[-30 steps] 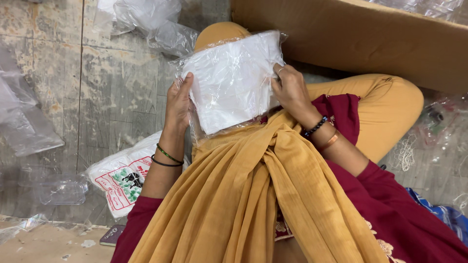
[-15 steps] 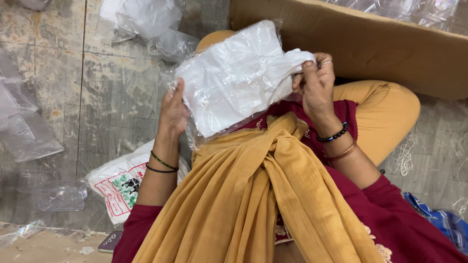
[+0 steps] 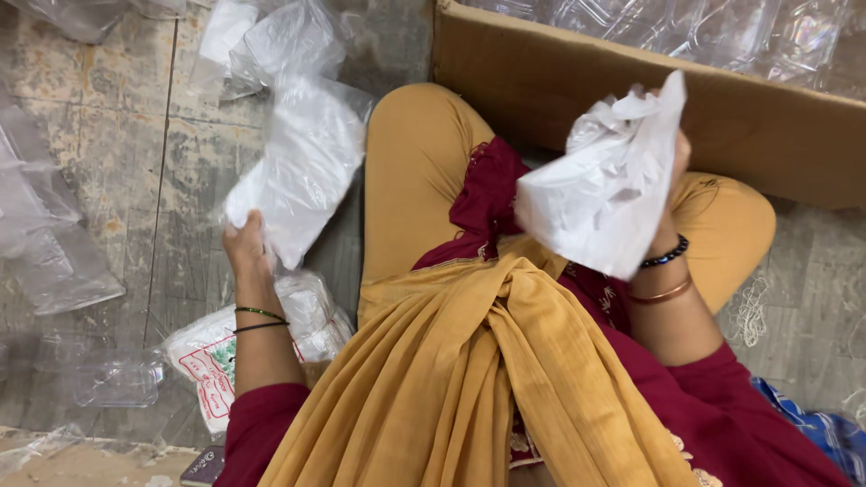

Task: The person sits on the floor and wraps clear plastic containers in thin plastic bags one at a time, then places each wrapped container into a large cardboard box in front of them. They occasionally reach to the side to grab more bags or containers and continue filling the box.

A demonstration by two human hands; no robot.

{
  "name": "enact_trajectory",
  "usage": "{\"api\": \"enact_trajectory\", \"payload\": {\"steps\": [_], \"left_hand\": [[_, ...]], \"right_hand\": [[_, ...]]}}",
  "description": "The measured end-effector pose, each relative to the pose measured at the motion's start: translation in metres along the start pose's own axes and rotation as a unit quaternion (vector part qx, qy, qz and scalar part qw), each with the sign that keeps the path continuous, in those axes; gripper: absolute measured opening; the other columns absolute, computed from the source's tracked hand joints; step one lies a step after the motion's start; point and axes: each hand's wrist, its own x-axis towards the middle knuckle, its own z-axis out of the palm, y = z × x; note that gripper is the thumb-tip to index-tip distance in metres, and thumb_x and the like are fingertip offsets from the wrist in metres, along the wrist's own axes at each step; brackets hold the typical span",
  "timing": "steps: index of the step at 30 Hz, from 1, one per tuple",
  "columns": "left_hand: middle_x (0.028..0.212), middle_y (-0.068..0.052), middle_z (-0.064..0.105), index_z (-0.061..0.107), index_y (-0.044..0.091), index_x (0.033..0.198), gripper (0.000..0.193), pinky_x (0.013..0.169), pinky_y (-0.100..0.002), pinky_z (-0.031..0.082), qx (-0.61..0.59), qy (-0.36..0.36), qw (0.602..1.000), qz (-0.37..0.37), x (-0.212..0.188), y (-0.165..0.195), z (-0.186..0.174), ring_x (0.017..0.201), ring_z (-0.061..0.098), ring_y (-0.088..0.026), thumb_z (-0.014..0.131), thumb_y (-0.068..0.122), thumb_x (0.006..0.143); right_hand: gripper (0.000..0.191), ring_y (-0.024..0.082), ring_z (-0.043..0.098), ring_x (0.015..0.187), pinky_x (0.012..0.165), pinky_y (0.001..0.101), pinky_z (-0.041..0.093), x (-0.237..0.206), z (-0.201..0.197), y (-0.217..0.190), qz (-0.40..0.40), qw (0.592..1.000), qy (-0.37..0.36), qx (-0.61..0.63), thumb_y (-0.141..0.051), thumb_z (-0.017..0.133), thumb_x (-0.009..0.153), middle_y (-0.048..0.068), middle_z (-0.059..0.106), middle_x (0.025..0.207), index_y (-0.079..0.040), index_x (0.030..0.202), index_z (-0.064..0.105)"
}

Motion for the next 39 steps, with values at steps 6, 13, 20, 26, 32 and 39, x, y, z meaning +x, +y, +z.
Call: {"api": "enact_trajectory", "payload": {"steps": [6,13,20,26,32,39], "left_hand": [[0.133,-0.040,0.051,0.044,-0.024,0.134,0.093,0.107,-0.059,0.042,0.609,0.170,0.657,0.411,-0.022,0.041,0.012,0.130,0.049,-0.051,0.096,0.027,0.076],[0.151,-0.012,0.051,0.041,0.002,0.152,0.066,0.118,-0.035,0.042,0.117,-0.543,0.831,-0.013,-0.140,0.072,0.253,0.141,0.049,-0.023,0.073,0.020,0.097],[0.108,-0.006,0.071,0.065,-0.003,0.126,0.041,0.079,-0.031,0.056,-0.021,-0.513,0.853,-0.099,-0.234,0.035,0.348,0.092,0.066,-0.014,0.077,0.016,0.092],[0.096,-0.003,0.073,0.073,-0.002,0.109,0.023,0.075,-0.028,0.053,-0.004,-0.390,0.921,0.028,-0.244,0.018,0.346,0.084,0.064,-0.009,0.073,0.020,0.103],[0.103,-0.005,0.073,0.072,-0.003,0.110,0.022,0.080,-0.029,0.056,-0.051,-0.422,0.903,-0.058,-0.244,0.022,0.351,0.091,0.067,-0.011,0.075,0.014,0.097],[0.098,-0.010,0.074,0.066,-0.002,0.112,0.022,0.078,-0.038,0.063,-0.138,-0.437,0.845,-0.277,-0.213,0.028,0.379,0.088,0.074,-0.022,0.065,0.003,0.091]], "right_hand": [[0.005,0.019,0.061,0.094,0.082,0.0309,0.052,-0.003,0.031,0.012,0.045,0.992,-0.117,-0.016,-0.008,0.049,0.112,0.012,0.063,0.112,-0.006,0.115,0.052],[0.005,0.017,0.059,0.097,0.087,0.0305,0.052,-0.004,0.009,0.038,0.088,0.979,-0.183,-0.009,-0.009,0.052,0.114,0.013,0.061,0.119,-0.005,0.112,0.052],[0.012,0.017,0.056,0.112,0.101,0.0333,0.050,0.031,-0.018,0.036,-0.027,0.960,-0.151,-0.234,-0.014,0.055,0.112,0.014,0.058,0.136,-0.007,0.121,0.051],[0.058,0.016,0.054,0.128,0.108,0.0326,0.047,-0.004,0.005,0.025,0.040,0.978,-0.127,-0.161,-0.039,0.061,0.101,0.007,0.053,0.141,-0.013,0.146,0.035],[0.026,0.005,0.053,0.088,0.074,0.0237,0.047,-0.012,-0.009,0.052,0.024,0.920,-0.017,-0.391,-0.023,0.060,0.110,-0.003,0.062,0.099,0.001,0.117,0.065],[0.024,0.006,0.050,0.079,0.065,0.0253,0.044,-0.007,-0.055,0.064,0.071,0.900,-0.026,-0.429,-0.019,0.054,0.110,-0.003,0.060,0.086,0.002,0.103,0.064]]}}
